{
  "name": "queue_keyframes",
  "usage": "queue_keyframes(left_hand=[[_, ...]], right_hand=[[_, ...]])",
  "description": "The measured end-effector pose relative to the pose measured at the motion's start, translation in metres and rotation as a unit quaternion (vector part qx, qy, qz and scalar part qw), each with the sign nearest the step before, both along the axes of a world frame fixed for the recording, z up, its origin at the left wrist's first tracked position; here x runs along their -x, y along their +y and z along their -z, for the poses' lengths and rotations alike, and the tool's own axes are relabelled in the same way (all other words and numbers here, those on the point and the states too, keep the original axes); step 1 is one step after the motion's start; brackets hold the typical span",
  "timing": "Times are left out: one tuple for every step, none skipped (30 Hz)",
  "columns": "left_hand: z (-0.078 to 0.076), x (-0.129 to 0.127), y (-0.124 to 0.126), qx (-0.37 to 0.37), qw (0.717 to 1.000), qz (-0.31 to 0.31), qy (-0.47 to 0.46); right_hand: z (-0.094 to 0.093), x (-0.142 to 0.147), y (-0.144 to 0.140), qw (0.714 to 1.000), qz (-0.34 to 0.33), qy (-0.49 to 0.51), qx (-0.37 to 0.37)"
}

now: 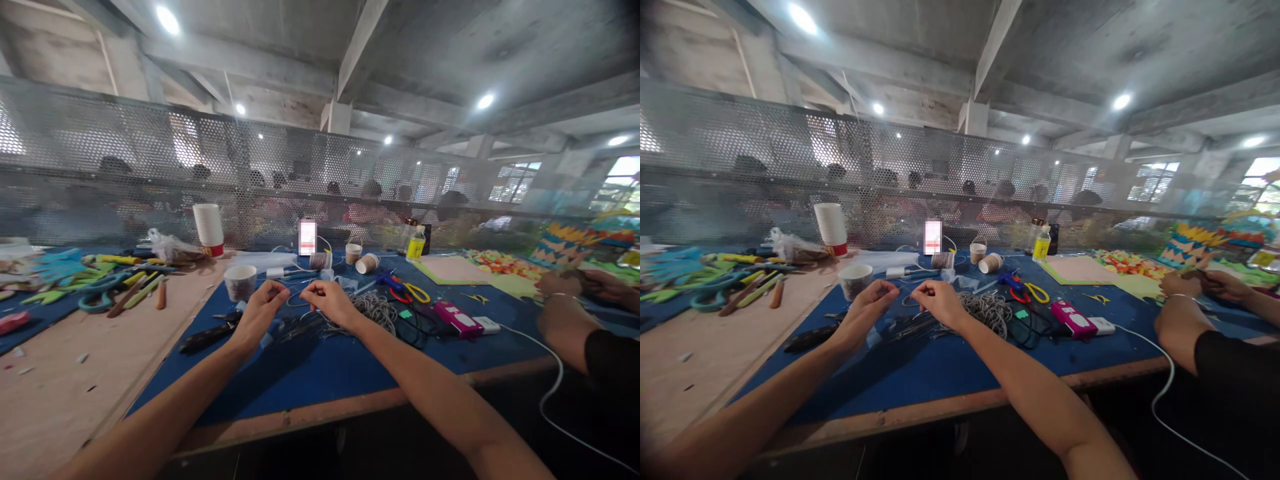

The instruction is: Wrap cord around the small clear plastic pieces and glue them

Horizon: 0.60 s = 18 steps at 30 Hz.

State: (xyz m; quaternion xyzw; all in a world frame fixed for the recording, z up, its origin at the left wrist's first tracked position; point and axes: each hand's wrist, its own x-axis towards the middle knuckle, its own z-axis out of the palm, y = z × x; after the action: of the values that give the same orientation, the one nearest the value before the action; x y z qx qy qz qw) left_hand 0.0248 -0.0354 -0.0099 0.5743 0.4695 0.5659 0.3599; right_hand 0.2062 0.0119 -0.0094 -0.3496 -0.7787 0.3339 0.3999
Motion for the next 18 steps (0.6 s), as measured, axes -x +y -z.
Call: queue_keyframes(left_hand=[[-0.0002,0.0000,-0.0004,-0.005,1.000,0.002,0.000],[-0.0003,-0.0001,-0.0007,-0.010,1.000,0.005,-0.002],[-0.0003,-0.0002,-0.0009,-0.014,1.000,0.009,-0.004],[-0.0001,-0.0004,-0.0008,-0.017,1.000,0.011,-0.006],[0.0001,-0.0006,-0.0006,-0.018,1.000,0.012,-0.007],[0.0005,-0.0009,-0.0002,-0.018,1.000,0.014,-0.008],[0.0008,-0.0012,0.0002,-0.017,1.000,0.015,-0.009],[0.0012,-0.0015,0.0007,-0.016,1.000,0.017,-0.011],[0.0015,-0.0018,0.0012,-0.017,1.000,0.019,-0.016],[0.0017,-0.0021,0.0015,-0.019,0.999,0.022,-0.022],[0.0018,-0.0023,0.0018,-0.021,0.999,0.024,-0.028],[0.0019,-0.0025,0.0020,-0.022,0.999,0.026,-0.035],[0.0019,-0.0027,0.0020,-0.021,0.999,0.028,-0.041],[0.0017,-0.0028,0.0018,-0.019,0.998,0.031,-0.046],[0.0016,-0.0028,0.0016,-0.015,0.998,0.034,-0.051],[0.0014,-0.0029,0.0012,-0.010,0.998,0.040,-0.056],[0.0011,-0.0029,0.0008,-0.003,0.997,0.048,-0.063],[0.0009,-0.0029,0.0004,0.005,0.996,0.056,-0.070]], right_hand=[[-0.0004,0.0002,-0.0005,1.000,0.000,0.000,0.000],[-0.0009,0.0004,-0.0011,1.000,0.000,0.001,0.001],[-0.0014,0.0006,-0.0019,1.000,0.001,0.002,0.003],[-0.0021,0.0008,-0.0026,1.000,0.001,0.003,0.005],[-0.0027,0.0011,-0.0034,1.000,0.002,0.005,0.006],[-0.0033,0.0014,-0.0042,1.000,0.003,0.007,0.007],[-0.0037,0.0018,-0.0050,1.000,0.004,0.009,0.008],[-0.0041,0.0023,-0.0057,1.000,0.006,0.012,0.007],[-0.0042,0.0028,-0.0063,1.000,0.008,0.016,0.006],[-0.0042,0.0034,-0.0067,1.000,0.011,0.021,0.005],[-0.0039,0.0039,-0.0071,1.000,0.015,0.026,0.002],[-0.0035,0.0044,-0.0072,0.999,0.019,0.030,0.001],[-0.0029,0.0048,-0.0071,0.999,0.024,0.033,-0.001],[-0.0022,0.0051,-0.0068,0.999,0.028,0.036,-0.003],[-0.0013,0.0052,-0.0063,0.999,0.031,0.036,-0.005],[-0.0004,0.0052,-0.0057,0.999,0.032,0.037,-0.006],[0.0005,0.0050,-0.0048,0.999,0.033,0.036,-0.008],[0.0014,0.0048,-0.0040,0.999,0.033,0.036,-0.009]])
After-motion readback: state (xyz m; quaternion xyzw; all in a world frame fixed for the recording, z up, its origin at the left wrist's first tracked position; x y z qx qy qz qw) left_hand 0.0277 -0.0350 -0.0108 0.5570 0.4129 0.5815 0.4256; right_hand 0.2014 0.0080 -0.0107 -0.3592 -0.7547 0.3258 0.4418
